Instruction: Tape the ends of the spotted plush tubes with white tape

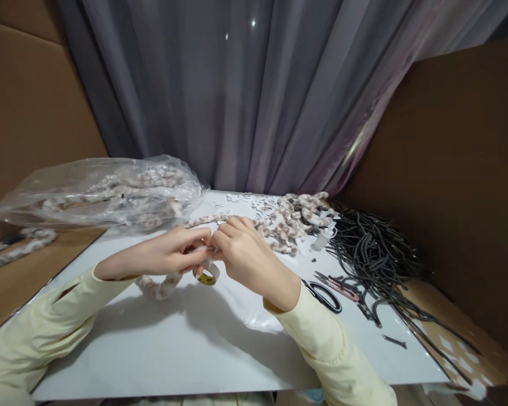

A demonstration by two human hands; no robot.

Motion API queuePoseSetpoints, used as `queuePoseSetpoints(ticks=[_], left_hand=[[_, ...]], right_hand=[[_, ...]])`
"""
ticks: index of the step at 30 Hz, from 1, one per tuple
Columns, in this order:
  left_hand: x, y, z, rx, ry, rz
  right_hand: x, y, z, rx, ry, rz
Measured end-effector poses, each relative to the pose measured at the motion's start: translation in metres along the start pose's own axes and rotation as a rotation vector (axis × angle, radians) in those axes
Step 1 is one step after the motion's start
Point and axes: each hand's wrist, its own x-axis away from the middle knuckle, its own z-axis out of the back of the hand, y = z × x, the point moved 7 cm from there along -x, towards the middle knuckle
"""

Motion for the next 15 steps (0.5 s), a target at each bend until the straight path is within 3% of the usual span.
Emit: queuePoseSetpoints(ticks=[5,15], left_hand=[[-0.001,0.004,-0.004,-0.053,-0.04,-0.064],[0.002,0.005,-0.011,-0.15,-0.123,-0.107]], right_hand=[[0.0,0.004,-0.005,-0.102,-0.055,0.001],[0.001,0.014,-0.013,-0.518,-0.218,-0.18]])
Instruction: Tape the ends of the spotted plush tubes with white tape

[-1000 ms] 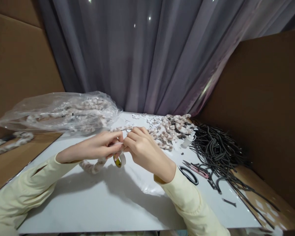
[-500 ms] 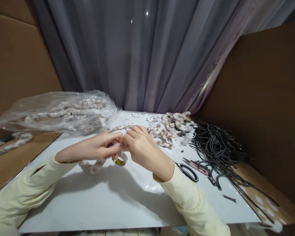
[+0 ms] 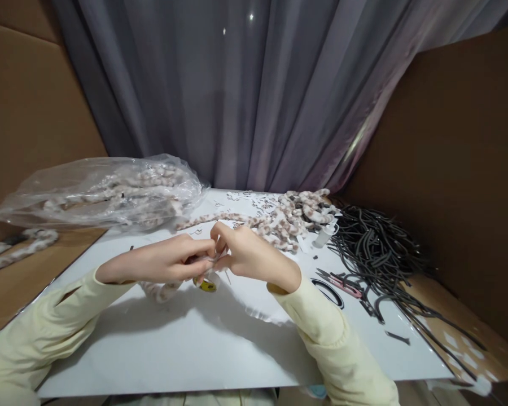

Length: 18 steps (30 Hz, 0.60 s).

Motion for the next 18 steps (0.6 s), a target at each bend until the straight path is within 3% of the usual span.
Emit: queuePoseSetpoints(ticks=[10,18], left_hand=[[0.002,0.009,-0.003,0.093,-0.094,-0.08],[0.003,0.01,-0.002,0.022,-0.069,-0.09]], right_hand=[[-0.001,0.014,-0.009,-0.578,-0.192,-0.122],[0.003,0.01,-0.009,-0.542,-0.176,-0.137]])
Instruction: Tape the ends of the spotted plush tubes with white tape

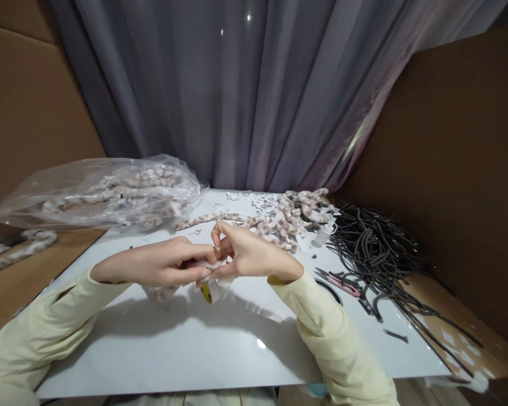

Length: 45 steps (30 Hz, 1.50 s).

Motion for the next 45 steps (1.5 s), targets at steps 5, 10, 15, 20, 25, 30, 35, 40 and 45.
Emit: queuePoseSetpoints(ticks=[5,10,15,20,25,30,35,40,45], left_hand=[[0.0,-0.001,0.0,-0.008,-0.001,0.014],[0.001,-0.009,0.007,0.113,0.025,0.121],[0.003,-0.012,0.008,0.297,-0.014,0.207],[0.001,-0.013,0.01,0.401,0.004,0.181],[0.003,-0.017,0.011,0.482,0.015,0.201],[0.004,-0.015,0.012,0.519,0.023,0.185],[0.004,-0.014,0.012,0.523,0.03,0.197],[0.005,-0.01,0.015,0.497,0.051,0.187],[0.008,-0.005,0.014,0.421,0.077,0.198]], right_hand=[[-0.002,0.003,-0.003,-0.059,0.014,-0.027],[0.004,-0.002,0.005,-0.011,0.234,0.038],[0.018,-0.016,0.007,0.214,0.426,0.13],[0.03,-0.019,0.006,0.182,0.601,0.156],[0.034,-0.023,0.005,0.192,0.719,0.17],[0.041,-0.03,0.006,0.272,0.816,0.212],[0.045,-0.033,0.004,0.316,0.849,0.258],[0.044,-0.034,0.004,0.341,0.824,0.272],[0.036,-0.032,0.004,0.358,0.698,0.199]])
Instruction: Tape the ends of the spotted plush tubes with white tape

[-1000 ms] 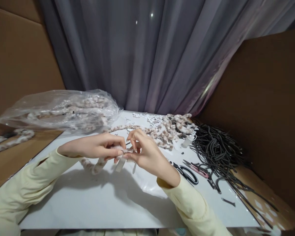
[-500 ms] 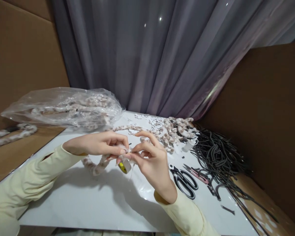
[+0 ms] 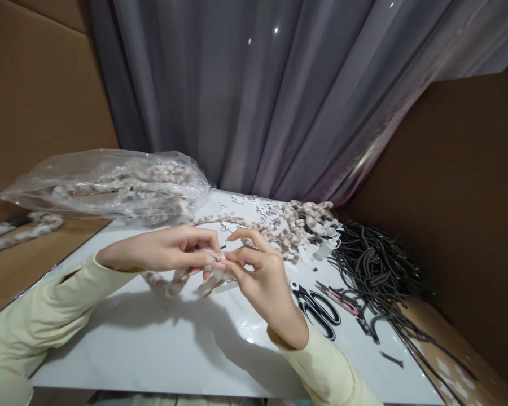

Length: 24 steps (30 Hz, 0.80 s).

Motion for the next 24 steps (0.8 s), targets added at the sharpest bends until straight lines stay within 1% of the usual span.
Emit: queuePoseSetpoints(ticks=[3,7,9,12,16,19,24], left_hand=[[0.002,0.001,-0.002,-0.082,0.021,0.002],[0.004,0.004,-0.002,-0.195,0.079,-0.066],[0.004,0.005,-0.004,-0.21,0.089,-0.088],[0.004,0.005,-0.007,-0.184,0.093,-0.085],[0.003,0.001,-0.007,-0.191,0.134,-0.033],[0.003,-0.002,-0.007,-0.171,0.149,-0.01],[0.001,-0.007,-0.009,-0.125,0.135,0.021]], right_hand=[[-0.003,0.0,-0.004,0.045,-0.096,0.006],[-0.005,-0.005,-0.011,0.089,-0.23,0.064],[-0.005,-0.006,-0.015,0.099,-0.295,0.075],[-0.005,-0.006,-0.017,0.125,-0.366,0.088],[-0.003,-0.004,-0.02,0.205,-0.425,0.12],[0.0,-0.002,-0.021,0.267,-0.428,0.139],[0.005,0.002,-0.026,0.233,-0.483,0.114]])
